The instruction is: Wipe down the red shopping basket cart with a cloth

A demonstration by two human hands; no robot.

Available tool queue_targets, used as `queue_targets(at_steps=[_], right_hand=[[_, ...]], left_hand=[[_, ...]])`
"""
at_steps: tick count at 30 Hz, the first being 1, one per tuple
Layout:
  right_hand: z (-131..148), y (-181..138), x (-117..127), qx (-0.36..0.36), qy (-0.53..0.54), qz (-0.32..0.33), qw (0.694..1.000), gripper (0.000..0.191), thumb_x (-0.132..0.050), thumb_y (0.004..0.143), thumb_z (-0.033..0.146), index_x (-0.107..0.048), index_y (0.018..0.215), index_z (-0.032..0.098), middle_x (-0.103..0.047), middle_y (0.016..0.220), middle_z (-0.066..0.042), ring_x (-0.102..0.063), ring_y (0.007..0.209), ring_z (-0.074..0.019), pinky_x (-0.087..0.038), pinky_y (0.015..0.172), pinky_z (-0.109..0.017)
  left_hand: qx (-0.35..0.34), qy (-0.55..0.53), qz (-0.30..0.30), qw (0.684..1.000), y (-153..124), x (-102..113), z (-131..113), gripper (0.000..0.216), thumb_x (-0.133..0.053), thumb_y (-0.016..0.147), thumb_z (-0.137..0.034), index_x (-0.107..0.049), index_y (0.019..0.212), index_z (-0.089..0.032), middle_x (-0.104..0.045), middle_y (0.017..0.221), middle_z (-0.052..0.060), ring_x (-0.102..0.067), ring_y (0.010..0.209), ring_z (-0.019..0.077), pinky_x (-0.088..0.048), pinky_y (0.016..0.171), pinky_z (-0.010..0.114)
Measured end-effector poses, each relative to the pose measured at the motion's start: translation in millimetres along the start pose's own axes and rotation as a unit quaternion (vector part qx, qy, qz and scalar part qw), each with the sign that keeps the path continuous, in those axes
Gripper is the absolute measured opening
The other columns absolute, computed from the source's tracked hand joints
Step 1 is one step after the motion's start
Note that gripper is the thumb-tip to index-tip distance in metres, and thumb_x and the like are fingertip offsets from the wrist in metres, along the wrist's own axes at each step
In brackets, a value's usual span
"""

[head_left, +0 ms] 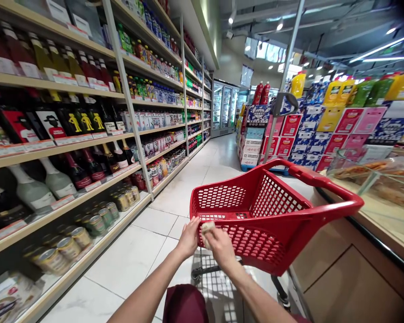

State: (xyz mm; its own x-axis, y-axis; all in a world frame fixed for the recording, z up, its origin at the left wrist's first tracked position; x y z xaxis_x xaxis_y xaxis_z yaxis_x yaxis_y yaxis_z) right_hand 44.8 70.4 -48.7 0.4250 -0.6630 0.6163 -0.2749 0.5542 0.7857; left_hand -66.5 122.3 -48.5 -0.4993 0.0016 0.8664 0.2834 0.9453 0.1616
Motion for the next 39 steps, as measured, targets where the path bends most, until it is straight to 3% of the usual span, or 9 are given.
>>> queue_targets(at_steps=[3,9,16,21,24,30,33,36,39], right_hand=[[10,-14,-8,0.019,0.007,0.008,1.0,0.023,-0.041,0.085,0.016,-0.063,0.081,0.023,-0.059,0.074,-0.002,-0.048,0.065,-0.0128,-0.034,0.06,-0.024],[-25,-7,7,-0.024,-0.009,-0.015,1.0,0.021,-0.044,0.084,0.019,-0.062,0.094,0.023,-0.059,0.095,-0.006,-0.05,0.08,-0.016,-0.035,0.068,-0.028],[-58,-12,30,-0.031,-0.013,-0.033,0.999,0.025,-0.043,0.082,0.014,-0.062,0.096,0.023,-0.058,0.097,-0.007,-0.051,0.082,-0.0156,-0.037,0.069,-0.028],[-87,-14,25,-0.068,-0.043,-0.023,0.997,0.02,-0.045,0.081,0.015,-0.064,0.086,0.022,-0.059,0.089,-0.006,-0.05,0.076,-0.0153,-0.035,0.066,-0.028],[-85,-30,17,-0.05,-0.032,0.028,0.998,0.021,-0.045,0.08,0.013,-0.063,0.077,0.023,-0.058,0.078,-0.003,-0.049,0.069,-0.0135,-0.035,0.061,-0.025],[-90,-12,47,-0.128,0.064,-0.05,0.988,0.026,-0.045,0.077,0.014,-0.063,0.095,0.022,-0.059,0.096,-0.007,-0.053,0.087,-0.0178,-0.041,0.075,-0.03],[-100,-15,37,-0.258,0.209,-0.036,0.943,0.024,-0.043,0.074,0.015,-0.064,0.084,0.022,-0.062,0.088,-0.005,-0.057,0.082,-0.0178,-0.045,0.072,-0.03],[-107,-36,21,-0.412,0.398,-0.077,0.816,0.025,-0.041,0.076,0.023,-0.06,0.091,0.019,-0.065,0.086,-0.005,-0.062,0.079,-0.0194,-0.049,0.07,-0.032],[-96,-40,15,-0.444,0.523,-0.08,0.723,0.032,-0.039,0.079,0.031,-0.057,0.102,0.017,-0.067,0.087,-0.006,-0.063,0.077,-0.0199,-0.051,0.067,-0.033]], left_hand=[[0.008,0.001,0.018,1.0,0,7,1,0.063,-0.033,0.064,0.0,-0.041,0.125,-0.017,-0.04,0.134,0.009,-0.031,0.126,0.021,-0.022,0.103,0.051],[0.002,-0.014,-0.001,1.0,38,23,-24,0.065,-0.032,0.065,-0.002,-0.036,0.129,-0.011,-0.035,0.138,0.011,-0.027,0.128,0.0178,-0.019,0.106,0.044],[-0.022,-0.028,0.012,0.999,68,-9,-67,0.039,-0.032,0.081,-0.023,-0.051,0.114,-0.019,-0.052,0.124,0.008,-0.043,0.116,0.0211,-0.02,0.102,0.05],[-0.003,-0.014,-0.028,1.0,68,-23,-67,0.038,-0.024,0.087,-0.034,-0.059,0.079,-0.022,-0.065,0.09,0.001,-0.052,0.095,0.0182,-0.018,0.1,0.05],[0.004,-0.014,-0.051,0.999,66,-24,-64,0.036,-0.025,0.087,-0.032,-0.058,0.077,-0.022,-0.064,0.087,0.0,-0.051,0.093,0.0169,-0.019,0.099,0.047],[-0.013,-0.029,-0.047,0.998,63,-14,-57,0.035,-0.026,0.086,-0.031,-0.059,0.077,-0.023,-0.064,0.088,0.0,-0.053,0.092,0.0172,-0.024,0.096,0.045],[-0.038,-0.032,-0.036,0.998,56,-5,-56,0.03,-0.032,0.084,-0.03,-0.061,0.088,-0.023,-0.064,0.097,0.002,-0.052,0.098,0.0182,-0.028,0.096,0.044],[-0.018,-0.151,-0.078,0.985,40,-2,-54,0.033,-0.04,0.08,-0.032,-0.055,0.108,-0.022,-0.058,0.112,0.006,-0.05,0.106,0.0185,-0.031,0.096,0.039],[0.069,-0.409,-0.029,0.91,21,-34,-53,0.048,-0.058,0.069,-0.039,-0.052,0.112,-0.019,-0.061,0.107,0.008,-0.058,0.094,0.0208,-0.043,0.085,0.036]])
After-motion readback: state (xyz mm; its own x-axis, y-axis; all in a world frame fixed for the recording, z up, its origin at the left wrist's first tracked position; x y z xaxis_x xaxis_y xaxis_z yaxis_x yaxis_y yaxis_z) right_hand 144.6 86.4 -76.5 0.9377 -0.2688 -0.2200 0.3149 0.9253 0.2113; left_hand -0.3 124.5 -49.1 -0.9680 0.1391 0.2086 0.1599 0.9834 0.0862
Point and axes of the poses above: each hand's wrist, its own y-axis towards the middle knuckle, its own x-axis out of the back of the hand, z = x × y, the point moved 8 cm from there along y, towards the middle knuckle
